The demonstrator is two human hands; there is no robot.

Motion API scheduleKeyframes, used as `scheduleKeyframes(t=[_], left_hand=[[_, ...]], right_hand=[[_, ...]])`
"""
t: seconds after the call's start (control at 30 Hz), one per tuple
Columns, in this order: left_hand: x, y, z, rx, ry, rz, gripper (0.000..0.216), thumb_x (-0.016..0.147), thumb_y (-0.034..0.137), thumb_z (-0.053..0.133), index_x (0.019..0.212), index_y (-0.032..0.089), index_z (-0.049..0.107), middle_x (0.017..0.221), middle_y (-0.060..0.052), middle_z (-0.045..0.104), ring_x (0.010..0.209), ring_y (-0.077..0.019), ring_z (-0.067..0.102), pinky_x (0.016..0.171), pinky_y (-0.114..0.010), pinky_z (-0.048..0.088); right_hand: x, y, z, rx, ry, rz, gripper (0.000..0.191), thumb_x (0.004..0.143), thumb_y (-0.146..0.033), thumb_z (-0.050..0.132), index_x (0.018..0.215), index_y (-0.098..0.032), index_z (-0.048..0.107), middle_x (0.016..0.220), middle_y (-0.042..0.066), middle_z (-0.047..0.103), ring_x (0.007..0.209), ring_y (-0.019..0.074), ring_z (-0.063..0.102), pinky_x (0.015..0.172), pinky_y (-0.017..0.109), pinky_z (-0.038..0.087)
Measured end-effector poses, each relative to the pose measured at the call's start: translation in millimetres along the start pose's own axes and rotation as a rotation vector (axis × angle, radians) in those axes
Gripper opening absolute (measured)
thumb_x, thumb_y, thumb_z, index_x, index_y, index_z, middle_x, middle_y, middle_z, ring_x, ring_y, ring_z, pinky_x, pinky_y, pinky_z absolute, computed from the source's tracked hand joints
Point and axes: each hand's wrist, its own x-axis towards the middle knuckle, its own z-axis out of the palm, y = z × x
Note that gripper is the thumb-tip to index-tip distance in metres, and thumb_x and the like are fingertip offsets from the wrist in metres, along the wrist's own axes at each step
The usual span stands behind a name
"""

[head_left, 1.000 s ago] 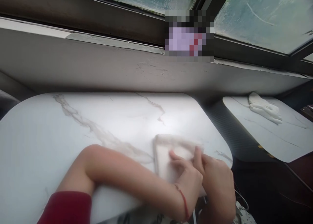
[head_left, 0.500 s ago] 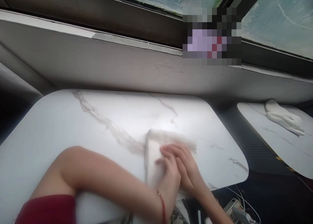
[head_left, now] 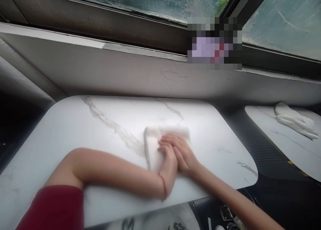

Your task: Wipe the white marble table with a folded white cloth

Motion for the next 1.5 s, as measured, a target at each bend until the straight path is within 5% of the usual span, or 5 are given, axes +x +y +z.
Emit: scheduleKeyframes(t=[0.23,0.53,0.7,1.27,1.5], left_hand=[[16.5,-108.7,42.7,-0.353,-0.054,0.069,0.053,0.097,0.043,0.048,0.12,-0.001,0.066,0.107,-0.026,0.069,0.101,-0.0373,0.058,0.085,-0.047,0.044],[-36.0,-220.3,92.7,-0.293,-0.073,-0.249,0.051,0.097,0.04,0.042,0.126,0.003,0.062,0.119,-0.023,0.064,0.11,-0.0357,0.051,0.092,-0.047,0.039],[-55.9,-238.3,105.4,-0.304,-0.038,-0.293,0.048,0.094,0.039,0.045,0.123,0.005,0.063,0.127,-0.021,0.06,0.116,-0.0326,0.049,0.098,-0.044,0.038],[-55.9,-241.5,113.3,-0.402,0.021,-0.312,0.043,0.094,0.036,0.049,0.124,0.008,0.062,0.127,-0.019,0.061,0.118,-0.0312,0.051,0.098,-0.043,0.039],[-66.5,-276.9,117.0,-0.325,-0.129,-0.53,0.048,0.093,0.022,0.037,0.131,0.001,0.057,0.13,-0.023,0.061,0.119,-0.0331,0.051,0.099,-0.045,0.036]], right_hand=[[89.6,29.0,38.9,-0.003,-0.016,-0.096,0.04,0.102,-0.03,0.029,0.115,-0.017,0.064,0.116,0.011,0.07,0.112,0.0234,0.059,0.1,0.042,0.045],[203.3,4.9,133.9,-0.028,-0.109,-0.182,0.036,0.102,-0.027,0.031,0.115,-0.014,0.062,0.118,0.012,0.07,0.113,0.0243,0.056,0.099,0.039,0.035],[216.1,-1.1,150.7,-0.034,-0.121,-0.244,0.031,0.101,-0.027,0.035,0.109,-0.014,0.063,0.115,0.012,0.069,0.109,0.0242,0.056,0.1,0.039,0.035],[218.5,1.9,156.0,0.03,-0.075,-0.244,0.033,0.101,-0.028,0.034,0.114,-0.016,0.062,0.118,0.012,0.069,0.111,0.0233,0.059,0.098,0.037,0.038],[266.4,-19.8,200.6,0.021,-0.159,-0.206,0.038,0.103,-0.025,0.028,0.114,-0.016,0.063,0.119,0.011,0.069,0.114,0.0224,0.057,0.099,0.037,0.036]])
